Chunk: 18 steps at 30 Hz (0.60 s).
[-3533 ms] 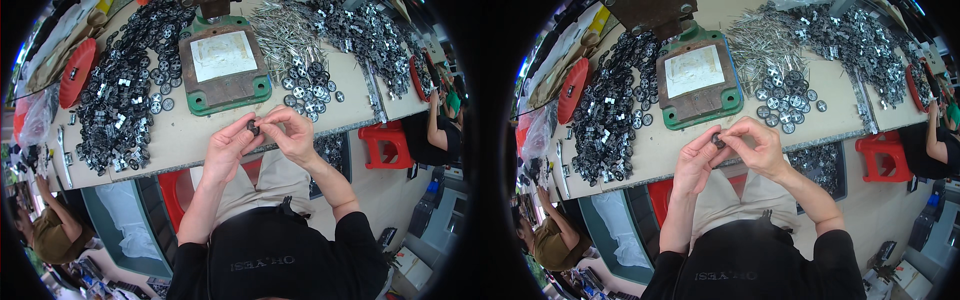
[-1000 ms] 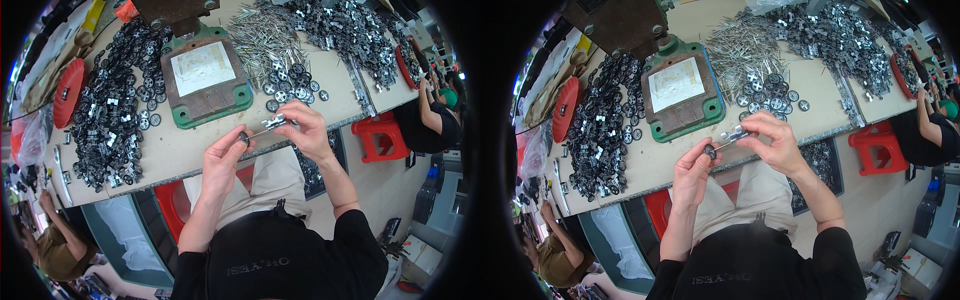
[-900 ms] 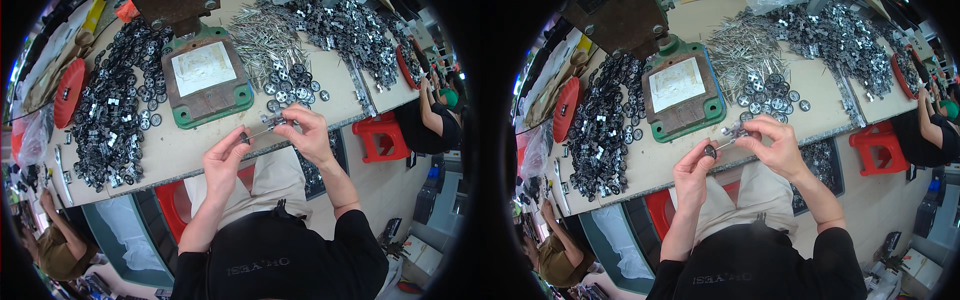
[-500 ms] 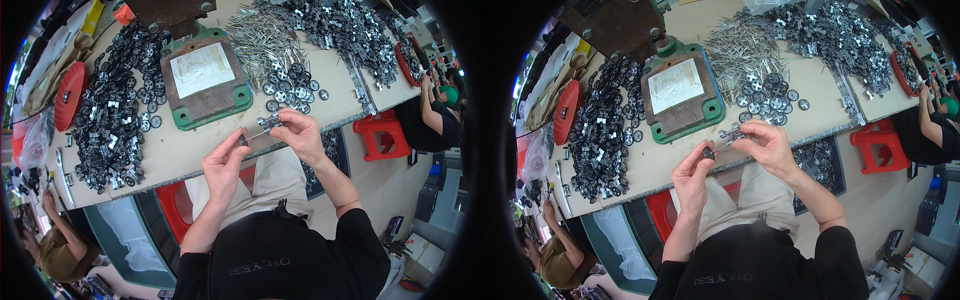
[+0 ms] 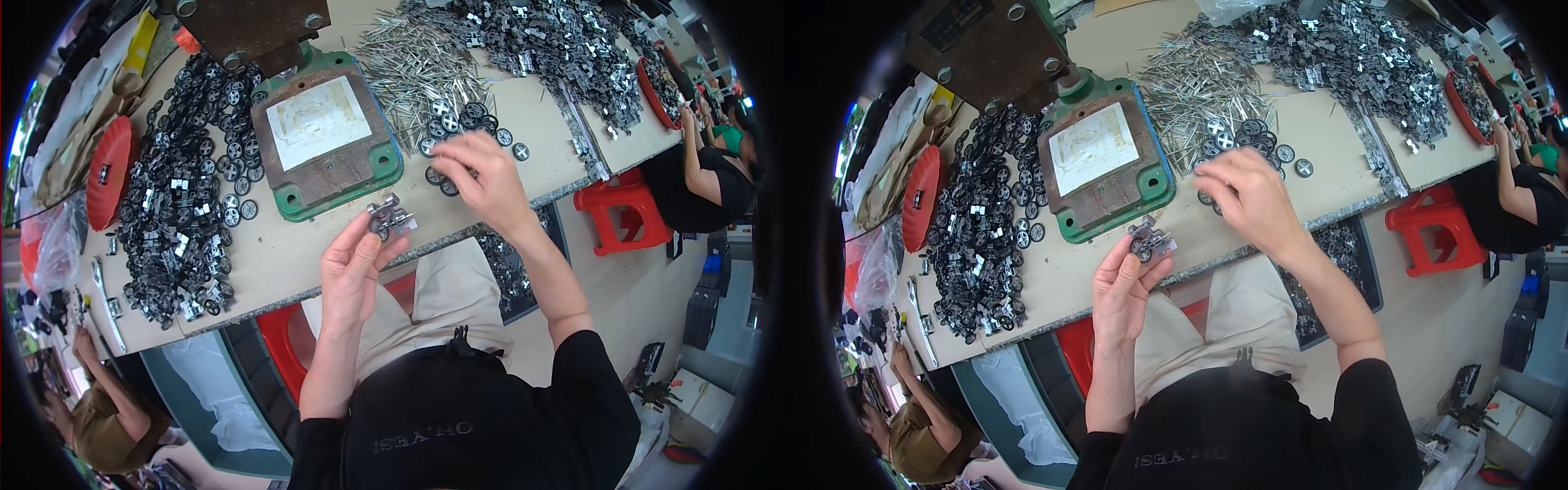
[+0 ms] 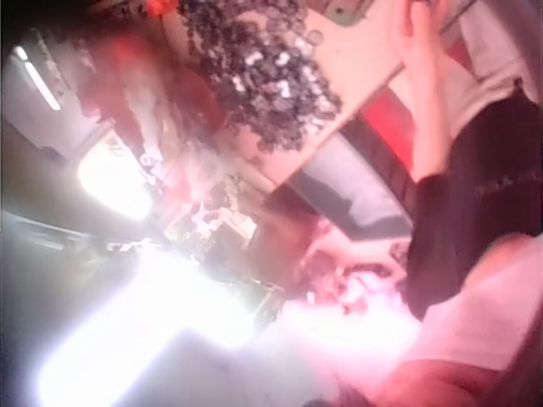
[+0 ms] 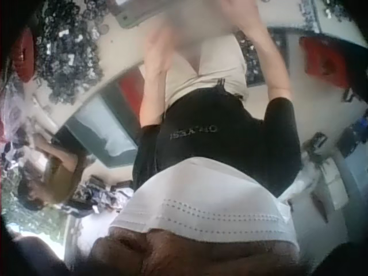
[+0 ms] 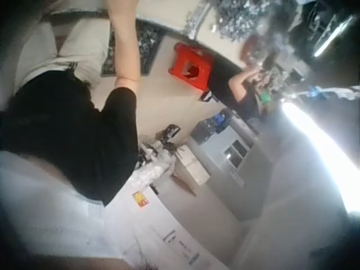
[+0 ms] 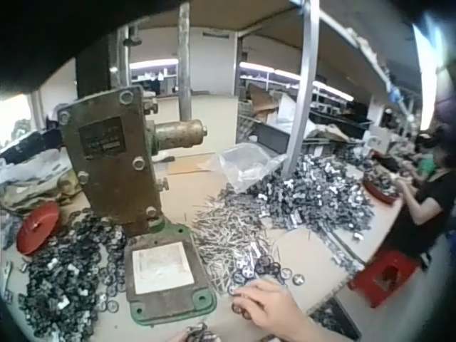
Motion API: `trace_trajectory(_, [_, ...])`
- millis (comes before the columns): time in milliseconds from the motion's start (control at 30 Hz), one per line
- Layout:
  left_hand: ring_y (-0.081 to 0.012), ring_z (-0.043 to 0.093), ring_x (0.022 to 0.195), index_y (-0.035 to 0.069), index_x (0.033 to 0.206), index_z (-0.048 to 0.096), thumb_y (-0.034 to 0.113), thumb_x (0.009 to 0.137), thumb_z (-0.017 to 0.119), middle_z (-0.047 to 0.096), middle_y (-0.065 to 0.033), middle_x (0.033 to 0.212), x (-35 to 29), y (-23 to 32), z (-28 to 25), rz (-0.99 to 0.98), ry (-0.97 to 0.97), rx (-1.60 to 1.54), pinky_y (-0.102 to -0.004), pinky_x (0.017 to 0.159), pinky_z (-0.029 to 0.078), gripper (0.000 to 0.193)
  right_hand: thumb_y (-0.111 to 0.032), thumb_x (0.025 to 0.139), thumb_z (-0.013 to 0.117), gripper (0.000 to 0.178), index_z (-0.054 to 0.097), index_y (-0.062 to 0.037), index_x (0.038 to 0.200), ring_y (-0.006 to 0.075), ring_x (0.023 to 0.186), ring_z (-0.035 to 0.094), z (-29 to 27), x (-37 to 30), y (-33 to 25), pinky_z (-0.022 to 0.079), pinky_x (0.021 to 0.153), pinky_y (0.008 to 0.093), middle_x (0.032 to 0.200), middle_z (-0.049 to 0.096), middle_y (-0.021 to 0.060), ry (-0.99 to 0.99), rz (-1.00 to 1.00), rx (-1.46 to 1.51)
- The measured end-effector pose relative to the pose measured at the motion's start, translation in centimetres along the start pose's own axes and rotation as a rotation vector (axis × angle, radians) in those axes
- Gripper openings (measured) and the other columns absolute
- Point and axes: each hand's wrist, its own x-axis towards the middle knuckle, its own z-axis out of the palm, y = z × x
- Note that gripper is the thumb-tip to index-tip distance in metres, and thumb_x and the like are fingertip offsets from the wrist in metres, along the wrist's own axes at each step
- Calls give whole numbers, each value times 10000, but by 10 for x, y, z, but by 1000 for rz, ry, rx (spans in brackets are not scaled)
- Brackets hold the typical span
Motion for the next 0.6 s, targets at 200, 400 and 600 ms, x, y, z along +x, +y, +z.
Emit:
trace_trajectory(200, [-257, 590, 1004, 29, 1201, 506, 70, 896, 510, 579, -140, 1127, 2, 0, 3, -51, 48, -27, -393, 881, 508, 307, -126, 712, 686, 285, 622, -24, 970, 254, 898, 532, 4, 23, 17, 460, 743, 363, 911, 540, 89, -75, -48, -430])
trace_trajectory(400, [-241, 591, 1002, 24, 1193, 508, 55, 890, 516, 582, -138, 1119, 3, 2, 2, -50, 33, -62, -381, 891, 504, 304, -81, 773, 629, 280, 583, -16, 1042, 199, 875, 544, -9, 24, -9, 455, 773, 305, 971, 550, 92, -196, 97, -59])
trace_trajectory(600, [-205, 599, 972, 20, 1170, 524, 32, 881, 524, 594, -127, 1091, 3, 1, 3, -24, 52, -54, -374, 887, 509, 290, -41, 869, 524, 289, 549, -17, 1155, 114, 930, 499, 5, -18, -21, 425, 818, 238, 1033, 516, 44, -321, 203, 724])
